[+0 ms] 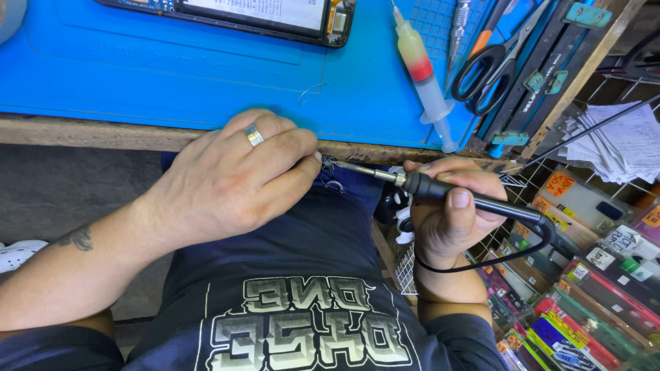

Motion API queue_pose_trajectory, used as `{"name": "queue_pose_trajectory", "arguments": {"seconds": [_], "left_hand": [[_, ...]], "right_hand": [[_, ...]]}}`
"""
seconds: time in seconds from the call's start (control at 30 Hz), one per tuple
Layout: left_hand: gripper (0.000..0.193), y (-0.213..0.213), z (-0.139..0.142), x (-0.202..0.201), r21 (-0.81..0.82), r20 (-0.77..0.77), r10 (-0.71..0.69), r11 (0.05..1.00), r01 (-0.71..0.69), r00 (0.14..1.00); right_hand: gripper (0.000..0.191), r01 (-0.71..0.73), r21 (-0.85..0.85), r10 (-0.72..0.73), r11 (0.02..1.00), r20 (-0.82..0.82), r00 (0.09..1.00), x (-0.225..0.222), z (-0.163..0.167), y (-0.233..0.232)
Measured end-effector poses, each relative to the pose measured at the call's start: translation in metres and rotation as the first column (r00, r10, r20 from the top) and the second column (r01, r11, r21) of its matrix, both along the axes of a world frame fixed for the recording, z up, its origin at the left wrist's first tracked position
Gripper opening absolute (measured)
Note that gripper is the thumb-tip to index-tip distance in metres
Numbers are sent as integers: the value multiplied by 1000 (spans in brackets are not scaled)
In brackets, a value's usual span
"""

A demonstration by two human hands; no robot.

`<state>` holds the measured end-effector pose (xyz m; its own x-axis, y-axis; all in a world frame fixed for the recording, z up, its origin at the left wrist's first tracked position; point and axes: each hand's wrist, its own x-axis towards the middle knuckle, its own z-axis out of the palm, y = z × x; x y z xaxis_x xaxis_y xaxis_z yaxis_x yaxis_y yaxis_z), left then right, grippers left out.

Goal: The person uses a soldering iron to work on a small electronic component held in their left hand. The task is performed over a blue mat on a cluttered workbench with various tools and a disassembled phone visible nearby.

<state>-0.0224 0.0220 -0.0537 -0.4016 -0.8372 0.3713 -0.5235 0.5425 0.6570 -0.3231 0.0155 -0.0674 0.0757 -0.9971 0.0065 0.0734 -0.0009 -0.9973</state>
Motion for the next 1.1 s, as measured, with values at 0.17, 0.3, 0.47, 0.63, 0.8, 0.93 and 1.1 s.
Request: {"name": "queue_pose_trajectory", "arguments": {"seconds": [0.17,0.3,0.47,0.63,0.8,0.93,1.1], "left_hand": [[14,1,1,0,0,4,5,1000,-5,1000],[15,1,1,0,-6,8,6,1000,-6,1000],[15,1,0,0,-10,7,10,1000,-10,1000],[16,2,0,1,-15,4,7,1000,-7,1000],[15,2,0,0,-11,6,8,1000,-8,1000],[15,2,0,1,-9,10,10,1000,-10,1000],[15,2,-1,0,-18,9,10,1000,-10,1000]], "right_hand": [[29,0,-4,0,1000,1,1000,0,-1,-1],[28,0,-10,0,1000,-3,1000,0,0,-1],[28,12,-18,-12,1000,2,1000,2,-1,-1],[28,10,-16,-10,1000,5,1000,2,-1,-1],[28,1,3,-1,1000,6,1000,0,0,-1],[28,-1,10,1,1000,2,1000,-1,1,-2],[27,5,10,-5,1000,-1,1000,0,1,-2]]}}
